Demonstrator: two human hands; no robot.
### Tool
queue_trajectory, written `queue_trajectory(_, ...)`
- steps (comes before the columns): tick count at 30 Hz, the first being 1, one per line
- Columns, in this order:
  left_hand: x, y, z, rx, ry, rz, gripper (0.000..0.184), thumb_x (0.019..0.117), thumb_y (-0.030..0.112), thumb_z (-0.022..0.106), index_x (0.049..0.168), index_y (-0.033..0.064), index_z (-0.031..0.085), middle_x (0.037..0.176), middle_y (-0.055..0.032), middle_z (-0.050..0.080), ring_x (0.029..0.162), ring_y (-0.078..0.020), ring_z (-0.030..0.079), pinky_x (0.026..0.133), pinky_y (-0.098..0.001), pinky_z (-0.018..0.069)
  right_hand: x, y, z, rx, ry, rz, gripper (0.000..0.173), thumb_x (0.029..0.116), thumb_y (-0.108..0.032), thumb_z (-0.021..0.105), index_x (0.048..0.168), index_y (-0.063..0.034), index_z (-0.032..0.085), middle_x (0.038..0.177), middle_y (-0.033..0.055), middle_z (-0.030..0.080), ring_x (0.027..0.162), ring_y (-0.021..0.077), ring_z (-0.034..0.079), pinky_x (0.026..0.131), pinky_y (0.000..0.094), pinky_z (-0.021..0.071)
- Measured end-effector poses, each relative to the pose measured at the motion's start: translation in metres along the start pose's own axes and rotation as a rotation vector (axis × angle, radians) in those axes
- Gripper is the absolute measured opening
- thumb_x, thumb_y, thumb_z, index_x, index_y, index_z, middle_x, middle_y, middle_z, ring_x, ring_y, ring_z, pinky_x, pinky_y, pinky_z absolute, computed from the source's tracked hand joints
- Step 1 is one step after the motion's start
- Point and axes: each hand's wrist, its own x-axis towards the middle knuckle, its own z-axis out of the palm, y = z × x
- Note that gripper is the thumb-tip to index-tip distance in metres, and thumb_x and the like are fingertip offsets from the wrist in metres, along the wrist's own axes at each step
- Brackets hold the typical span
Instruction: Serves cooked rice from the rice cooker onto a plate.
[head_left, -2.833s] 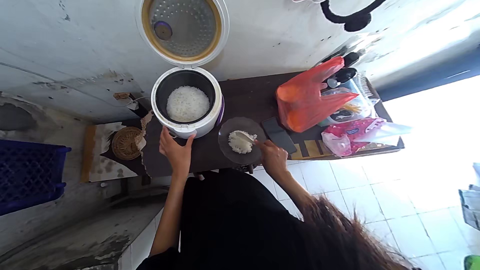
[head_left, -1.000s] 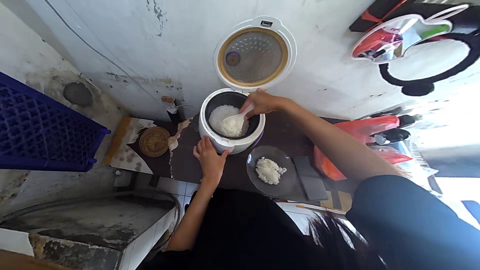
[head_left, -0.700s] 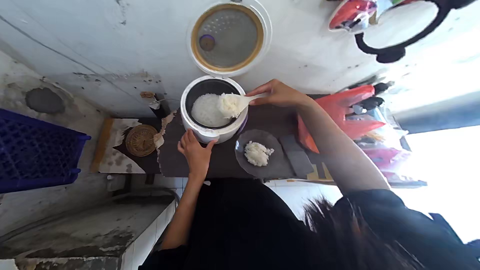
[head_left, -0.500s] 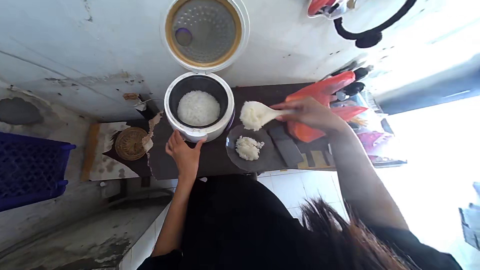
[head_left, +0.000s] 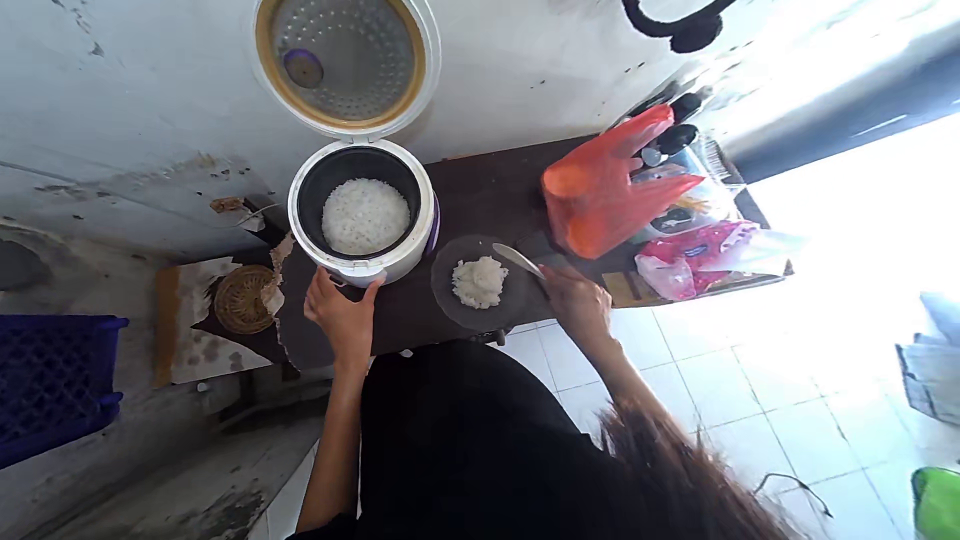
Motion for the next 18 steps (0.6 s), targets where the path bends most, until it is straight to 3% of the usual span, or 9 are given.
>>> queue_trajectory(3, -0.001, 0.002, -0.001, -0.001, -0.016, -0.009, 0.091, 0.0804, 0.033, 0.087, 0.146, -0.0141, 0.043, 0.147, -0.0361, 0.047, 0.139, -0.0531, 0.041, 0.116, -0.0676, 0.0212, -0.009, -0.02, -0.005, -0.012, -0.218, 0.112, 0.036, 0.1051, -0.005, 0.046, 0.135, -0.0012, 0.066, 0.124, 0.0305, 0.066, 0.106, 0.0531, 0.066, 0.088, 0.0696, 0.0483)
queue_trajectory(6, -0.001, 0.001, 0.0, 0.009, -0.013, -0.015, 0.091, 0.0809, 0.033, 0.086, 0.146, -0.0133, 0.043, 0.147, -0.0357, 0.047, 0.14, -0.052, 0.041, 0.116, -0.067, 0.0216, -0.011, -0.036, 0.017, -0.019, -0.306, 0.062, 0.039, 0.1043, -0.004, 0.044, 0.137, -0.0013, 0.064, 0.126, 0.0297, 0.066, 0.105, 0.0525, 0.067, 0.087, 0.0685, 0.0498)
queue_trajectory(8, -0.001, 0.0, 0.001, 0.019, -0.019, -0.017, 0.092, 0.0815, 0.034, 0.086, 0.147, -0.013, 0.042, 0.148, -0.0353, 0.047, 0.141, -0.0512, 0.04, 0.116, -0.0669, 0.0211, -0.012, -0.043, 0.028, -0.018, -0.295, 0.016, 0.04, 0.1033, -0.002, 0.044, 0.138, -0.0031, 0.064, 0.125, 0.0274, 0.067, 0.101, 0.0505, 0.069, 0.084, 0.0667, 0.051)
queue_trajectory(13, 0.0, 0.001, -0.002, 0.031, -0.026, -0.021, 0.091, 0.0809, 0.035, 0.087, 0.146, -0.013, 0.044, 0.147, -0.0349, 0.048, 0.141, -0.051, 0.04, 0.116, -0.0676, 0.0198, -0.029, -0.041, 0.036, -0.014, -0.07, -0.077, 0.042, 0.0965, 0.006, 0.05, 0.133, -0.0012, 0.068, 0.111, 0.027, 0.071, 0.081, 0.0481, 0.071, 0.067, 0.0629, 0.0539)
queue_trajectory(18, 0.0, 0.0, 0.0, 0.026, -0.015, -0.009, 0.092, 0.0808, 0.035, 0.086, 0.146, -0.0131, 0.044, 0.146, -0.0353, 0.048, 0.14, -0.0513, 0.041, 0.116, -0.0677, 0.0201, -0.028, -0.014, 0.026, -0.049, -0.198, 0.02, 0.041, 0.0992, 0.005, 0.047, 0.136, -0.0011, 0.065, 0.122, 0.0291, 0.068, 0.094, 0.0528, 0.069, 0.077, 0.0687, 0.0509)
